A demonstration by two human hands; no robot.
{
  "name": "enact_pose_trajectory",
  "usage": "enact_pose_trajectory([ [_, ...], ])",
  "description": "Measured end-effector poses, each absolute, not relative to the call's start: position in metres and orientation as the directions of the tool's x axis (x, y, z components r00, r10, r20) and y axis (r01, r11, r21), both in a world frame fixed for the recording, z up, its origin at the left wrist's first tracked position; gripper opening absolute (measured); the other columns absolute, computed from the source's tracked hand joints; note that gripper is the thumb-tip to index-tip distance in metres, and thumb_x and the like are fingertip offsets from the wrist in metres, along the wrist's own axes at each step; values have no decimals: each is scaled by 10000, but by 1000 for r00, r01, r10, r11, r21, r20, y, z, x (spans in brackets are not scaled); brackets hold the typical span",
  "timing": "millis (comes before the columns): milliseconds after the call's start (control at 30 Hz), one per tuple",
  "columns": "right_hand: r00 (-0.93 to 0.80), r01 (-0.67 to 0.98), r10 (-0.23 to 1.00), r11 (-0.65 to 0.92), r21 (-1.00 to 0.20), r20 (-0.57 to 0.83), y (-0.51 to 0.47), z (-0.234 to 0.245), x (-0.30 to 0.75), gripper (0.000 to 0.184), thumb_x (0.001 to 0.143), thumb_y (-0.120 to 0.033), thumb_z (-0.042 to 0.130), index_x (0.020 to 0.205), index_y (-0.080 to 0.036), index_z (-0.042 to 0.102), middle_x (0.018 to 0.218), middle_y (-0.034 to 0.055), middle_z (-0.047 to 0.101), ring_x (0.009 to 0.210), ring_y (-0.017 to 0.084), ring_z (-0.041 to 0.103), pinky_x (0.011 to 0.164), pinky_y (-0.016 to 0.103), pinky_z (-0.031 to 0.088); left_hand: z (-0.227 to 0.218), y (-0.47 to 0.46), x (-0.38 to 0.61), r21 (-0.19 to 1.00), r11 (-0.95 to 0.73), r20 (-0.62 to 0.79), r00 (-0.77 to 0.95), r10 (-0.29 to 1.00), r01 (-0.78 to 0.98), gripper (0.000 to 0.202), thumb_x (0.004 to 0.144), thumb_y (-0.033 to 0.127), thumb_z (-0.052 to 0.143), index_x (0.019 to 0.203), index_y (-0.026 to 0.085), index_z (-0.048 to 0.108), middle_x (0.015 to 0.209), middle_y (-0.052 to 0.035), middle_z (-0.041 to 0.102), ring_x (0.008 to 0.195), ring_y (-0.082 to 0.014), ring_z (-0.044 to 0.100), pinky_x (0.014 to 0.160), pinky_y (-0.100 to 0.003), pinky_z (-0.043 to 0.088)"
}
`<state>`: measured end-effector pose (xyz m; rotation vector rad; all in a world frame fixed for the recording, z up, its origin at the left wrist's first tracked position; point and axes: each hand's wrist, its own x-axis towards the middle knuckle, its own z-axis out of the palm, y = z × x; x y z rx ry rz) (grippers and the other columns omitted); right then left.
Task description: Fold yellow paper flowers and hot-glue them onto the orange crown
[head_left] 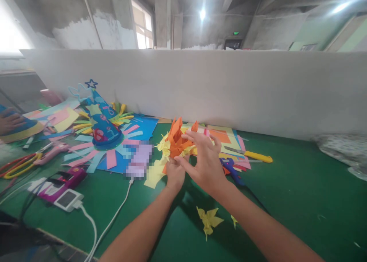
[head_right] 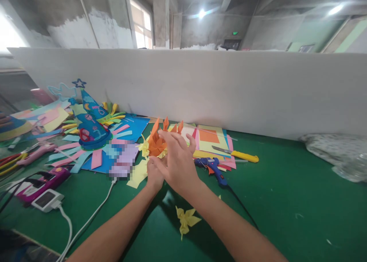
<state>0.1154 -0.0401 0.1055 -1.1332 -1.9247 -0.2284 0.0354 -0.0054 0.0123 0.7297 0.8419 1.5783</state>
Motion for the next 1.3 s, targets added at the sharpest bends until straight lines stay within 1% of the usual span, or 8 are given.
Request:
enact_pose_trajectory([
  [100,-171,796,586,556,-239,792,-46,103,134,469,794,-284,601,1212,-253,390,1081,48,644,1058,235,558,1003,455,231,15,-2,36,797,-124,62,-124,990,-591,206,637,289,744,763,146,666,742,-24,705,758,-156,647,741,-259,495],
  [200,-105,839,611,478,-260,784,-49,95,159,427,796,-318,603,1175,-244,421,1049,55,645,1055,252,556,978,456,270,19,1,34,679,-76,75,-34,997,-731,252,651,244,744,875,166,658,875,-27,715,846,-142,652,827,-263,475],
  [367,-25,881,707,349,-318,707,-53,80,195,399,814,-353,569,1170,-229,437,1025,69,643,1042,272,552,925,463,345,17,6,26,579,64,9,85,996,-813,166,685,228,720,816,176,633,754,15,698,713,-108,648,771,-272,503],
  [633,-181,872,853,369,-320,489,-73,58,225,144,858,-291,478,925,-229,589,930,52,667,855,212,621,719,325,494,14,18,15,418,122,-38,117,992,-900,165,835,235,544,977,191,615,913,-33,706,844,-151,651,857,-383,509],
  [800,-141,872,868,337,-356,476,-73,49,240,151,859,-304,473,886,-225,599,910,50,672,827,206,631,710,320,504,15,21,13,456,116,-56,101,993,-883,252,841,321,543,1063,213,595,1031,-48,679,962,-160,631,837,-301,517],
  [900,-146,863,862,351,-363,486,-68,51,240,167,879,-310,460,904,-230,605,932,48,667,878,208,619,785,340,490,16,19,16,461,59,26,79,997,-886,326,817,362,577,1107,214,573,1076,-54,664,1077,-180,586,895,-305,492],
  [1100,-258,855,806,448,-263,533,-57,57,214,263,897,-259,438,1111,-238,590,1145,75,599,1082,229,540,918,402,439,19,9,22,605,39,134,150,980,-795,477,674,130,712,1117,206,551,1083,-55,660,1074,-183,589,961,-318,434],
  [1300,-420,832,761,540,-124,495,-47,53,190,491,888,-190,406,1374,-233,357,1352,80,475,1217,227,441,989,433,392,17,4,25,657,134,64,232,971,-742,551,656,68,698,1129,256,486,1113,-26,639,970,-171,624,844,-340,494],
])
